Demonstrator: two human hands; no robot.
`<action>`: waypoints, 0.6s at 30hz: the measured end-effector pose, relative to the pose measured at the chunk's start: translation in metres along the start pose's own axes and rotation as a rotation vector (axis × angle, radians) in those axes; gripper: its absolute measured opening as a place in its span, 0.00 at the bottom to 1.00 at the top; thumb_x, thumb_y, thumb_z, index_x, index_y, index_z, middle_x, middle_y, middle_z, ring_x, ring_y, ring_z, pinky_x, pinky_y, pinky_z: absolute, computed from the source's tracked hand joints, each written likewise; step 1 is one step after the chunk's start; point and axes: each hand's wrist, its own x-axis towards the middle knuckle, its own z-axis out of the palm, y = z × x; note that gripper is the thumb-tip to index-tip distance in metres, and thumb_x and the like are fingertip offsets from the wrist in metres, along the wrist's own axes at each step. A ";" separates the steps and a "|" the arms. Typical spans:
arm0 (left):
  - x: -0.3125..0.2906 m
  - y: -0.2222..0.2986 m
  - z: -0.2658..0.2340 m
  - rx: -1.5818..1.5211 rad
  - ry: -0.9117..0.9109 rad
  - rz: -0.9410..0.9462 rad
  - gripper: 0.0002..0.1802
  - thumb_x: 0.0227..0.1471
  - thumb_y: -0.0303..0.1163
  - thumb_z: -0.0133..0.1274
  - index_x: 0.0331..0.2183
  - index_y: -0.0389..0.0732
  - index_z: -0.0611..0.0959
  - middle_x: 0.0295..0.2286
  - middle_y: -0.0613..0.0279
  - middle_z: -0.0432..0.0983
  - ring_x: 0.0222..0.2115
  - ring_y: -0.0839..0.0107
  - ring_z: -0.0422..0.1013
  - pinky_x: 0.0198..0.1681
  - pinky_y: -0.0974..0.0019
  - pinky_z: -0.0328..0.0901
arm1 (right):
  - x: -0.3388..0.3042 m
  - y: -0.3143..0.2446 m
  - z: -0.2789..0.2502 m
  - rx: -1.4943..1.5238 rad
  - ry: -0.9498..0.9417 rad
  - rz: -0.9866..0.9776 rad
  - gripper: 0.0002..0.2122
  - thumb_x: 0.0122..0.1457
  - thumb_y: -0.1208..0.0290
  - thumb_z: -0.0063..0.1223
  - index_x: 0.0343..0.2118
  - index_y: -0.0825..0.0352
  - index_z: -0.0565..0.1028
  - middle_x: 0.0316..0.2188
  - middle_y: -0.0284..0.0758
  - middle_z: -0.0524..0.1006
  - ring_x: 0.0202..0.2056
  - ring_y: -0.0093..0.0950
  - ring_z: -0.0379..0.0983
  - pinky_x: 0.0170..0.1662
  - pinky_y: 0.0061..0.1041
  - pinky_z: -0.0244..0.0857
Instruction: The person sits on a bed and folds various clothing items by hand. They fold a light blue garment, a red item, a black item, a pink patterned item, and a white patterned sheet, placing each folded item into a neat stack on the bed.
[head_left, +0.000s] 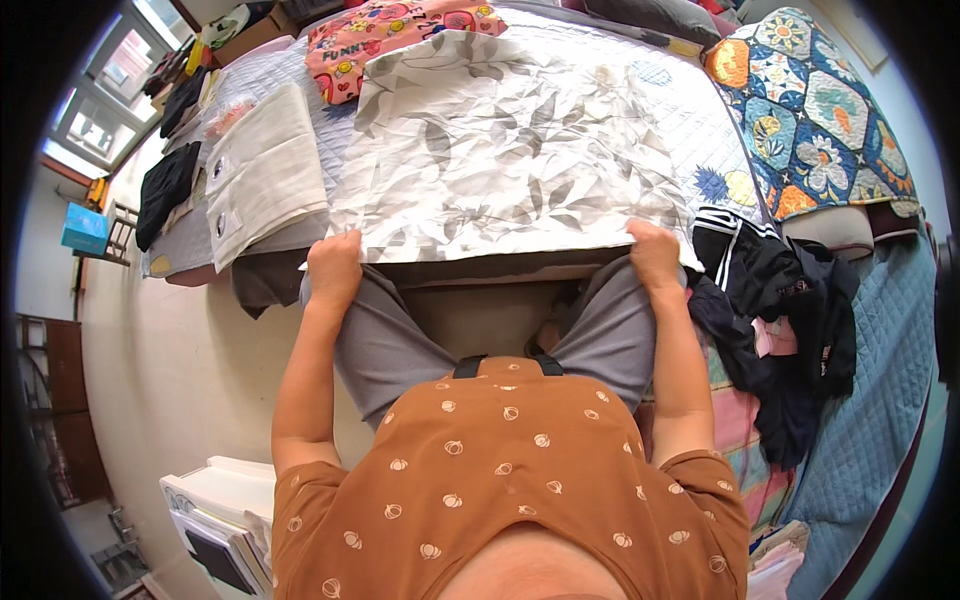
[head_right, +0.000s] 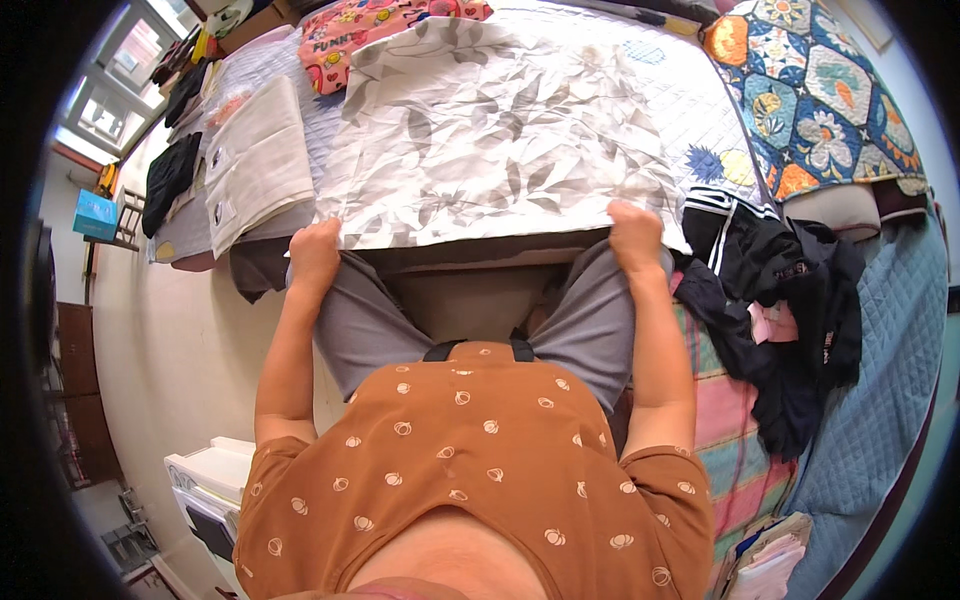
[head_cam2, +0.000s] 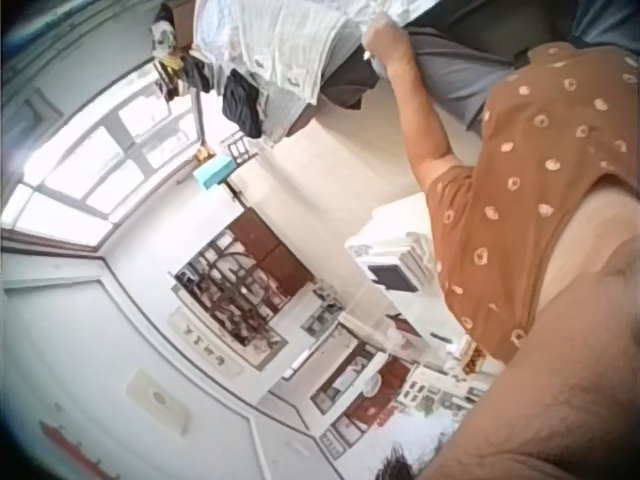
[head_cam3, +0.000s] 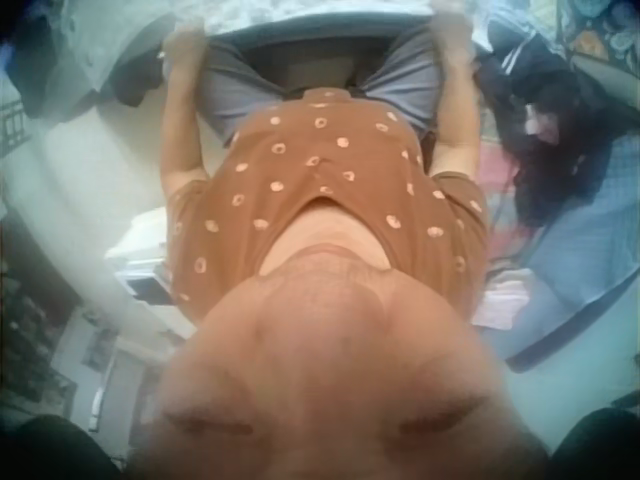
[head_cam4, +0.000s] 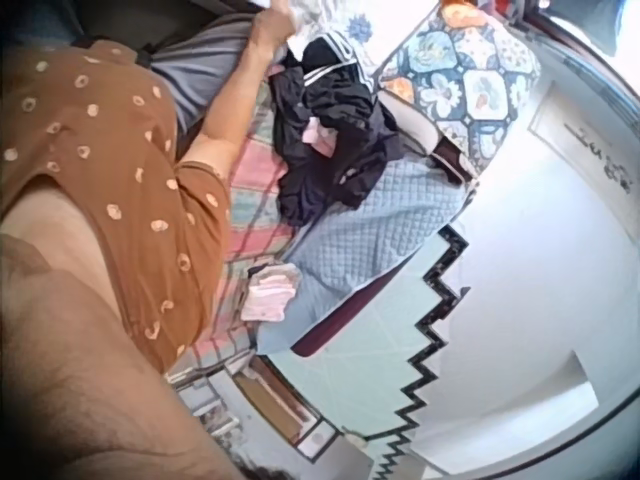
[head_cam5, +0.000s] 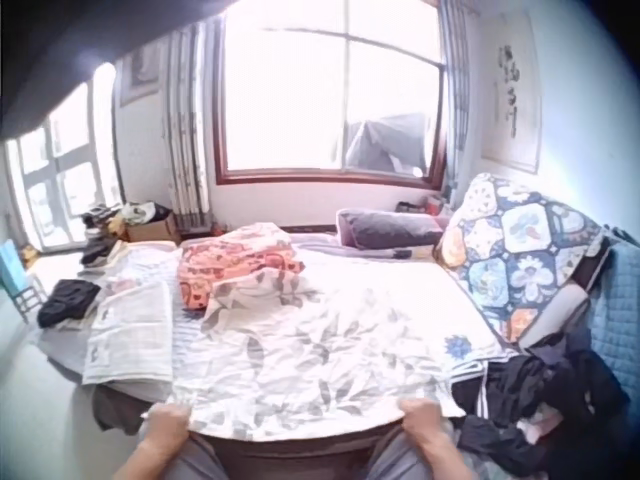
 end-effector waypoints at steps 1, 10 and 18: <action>-0.003 -0.001 -0.003 -0.060 0.064 0.010 0.05 0.41 0.20 0.51 0.25 0.40 0.77 0.23 0.56 0.76 0.28 0.55 0.74 0.31 0.55 0.66 | 0.000 0.003 -0.008 0.011 0.089 -0.032 0.07 0.50 0.80 0.46 0.27 0.62 0.76 0.26 0.40 0.78 0.31 0.43 0.76 0.34 0.41 0.67; -0.027 0.035 -0.056 -0.213 -0.024 0.166 0.03 0.38 0.20 0.50 0.20 0.39 0.74 0.23 0.55 0.69 0.29 0.55 0.70 0.32 0.55 0.63 | -0.031 0.033 -0.074 -0.134 0.328 0.046 0.06 0.49 0.79 0.49 0.29 0.63 0.76 0.30 0.35 0.79 0.37 0.37 0.76 0.49 0.37 0.65; -0.045 0.081 -0.064 -0.427 -0.248 0.344 0.03 0.39 0.21 0.52 0.21 0.40 0.75 0.24 0.57 0.71 0.31 0.55 0.71 0.36 0.56 0.65 | -0.073 0.089 -0.075 -0.328 -0.019 0.364 0.13 0.55 0.75 0.49 0.43 0.59 0.77 0.46 0.36 0.77 0.52 0.35 0.71 0.59 0.45 0.58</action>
